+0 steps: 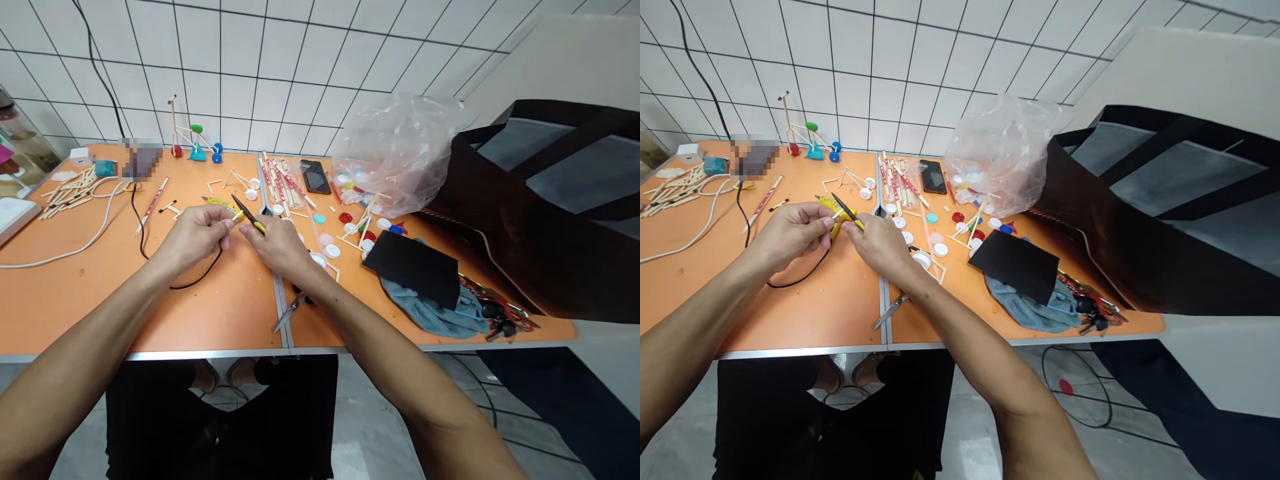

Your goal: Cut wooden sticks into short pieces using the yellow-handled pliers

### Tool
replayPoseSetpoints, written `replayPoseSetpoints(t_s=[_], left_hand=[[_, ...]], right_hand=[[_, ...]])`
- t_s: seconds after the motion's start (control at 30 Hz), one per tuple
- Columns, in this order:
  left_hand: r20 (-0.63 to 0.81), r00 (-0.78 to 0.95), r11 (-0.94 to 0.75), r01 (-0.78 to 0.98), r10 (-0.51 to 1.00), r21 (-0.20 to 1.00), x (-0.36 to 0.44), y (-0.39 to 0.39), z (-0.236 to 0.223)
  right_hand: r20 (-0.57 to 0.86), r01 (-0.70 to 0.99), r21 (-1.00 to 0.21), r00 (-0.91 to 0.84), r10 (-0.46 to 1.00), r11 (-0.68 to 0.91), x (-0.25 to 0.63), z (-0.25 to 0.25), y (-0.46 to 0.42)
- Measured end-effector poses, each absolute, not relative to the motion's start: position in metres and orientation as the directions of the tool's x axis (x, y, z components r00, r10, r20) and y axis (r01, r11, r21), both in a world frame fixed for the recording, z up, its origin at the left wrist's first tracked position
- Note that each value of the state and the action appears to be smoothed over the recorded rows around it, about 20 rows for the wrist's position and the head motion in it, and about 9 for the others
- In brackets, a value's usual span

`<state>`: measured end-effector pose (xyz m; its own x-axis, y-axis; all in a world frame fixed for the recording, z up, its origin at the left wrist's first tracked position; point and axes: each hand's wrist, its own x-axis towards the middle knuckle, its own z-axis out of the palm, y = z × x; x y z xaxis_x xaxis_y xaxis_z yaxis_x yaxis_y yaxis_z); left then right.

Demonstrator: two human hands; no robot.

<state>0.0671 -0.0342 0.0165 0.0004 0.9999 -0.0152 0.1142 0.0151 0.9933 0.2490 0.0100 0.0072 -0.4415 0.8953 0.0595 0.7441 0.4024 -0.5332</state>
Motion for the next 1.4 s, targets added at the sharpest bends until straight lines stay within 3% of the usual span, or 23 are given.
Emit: replayPoseSetpoints(t_s=[0.1, 0.23, 0.43, 0.7, 0.83, 1.1, 1.4], left_hand=[[-0.062, 0.01, 0.061, 0.058, 0.998, 0.996, 0.063, -0.033, 0.018], [-0.03, 0.086, 0.036, -0.066, 0.996, 0.997, 0.058, -0.032, 0.015], [0.004, 0.106, 0.015, -0.178, 0.994, 0.984, 0.057, -0.031, 0.011], [0.078, 0.12, -0.057, -0.169, 0.99, 0.984, 0.06, -0.034, 0.008], [0.172, 0.079, -0.157, -0.165, 0.982, 0.974, 0.059, -0.033, 0.007], [0.232, 0.012, -0.227, -0.152, 0.973, 0.962, 0.058, -0.03, 0.008], [0.22, -0.021, -0.221, -0.104, 0.975, 0.97, 0.056, -0.031, 0.007]], right_hand=[[0.056, 0.647, -0.643, -0.494, 0.868, 0.41, 0.251, 0.004, 0.013], [0.003, 0.513, -0.802, -0.506, 0.862, 0.304, 0.256, 0.001, 0.017], [0.189, 0.488, -0.743, -0.505, 0.842, 0.459, 0.264, -0.002, 0.019], [0.3, 0.218, -0.884, -0.411, 0.861, 0.413, 0.259, -0.006, 0.016], [0.328, 0.307, -0.818, -0.446, 0.833, 0.487, 0.261, -0.001, 0.011], [0.27, 0.638, -0.523, -0.505, 0.82, 0.565, 0.258, -0.001, 0.007], [0.204, 0.739, -0.423, -0.487, 0.849, 0.525, 0.259, 0.006, 0.005]])
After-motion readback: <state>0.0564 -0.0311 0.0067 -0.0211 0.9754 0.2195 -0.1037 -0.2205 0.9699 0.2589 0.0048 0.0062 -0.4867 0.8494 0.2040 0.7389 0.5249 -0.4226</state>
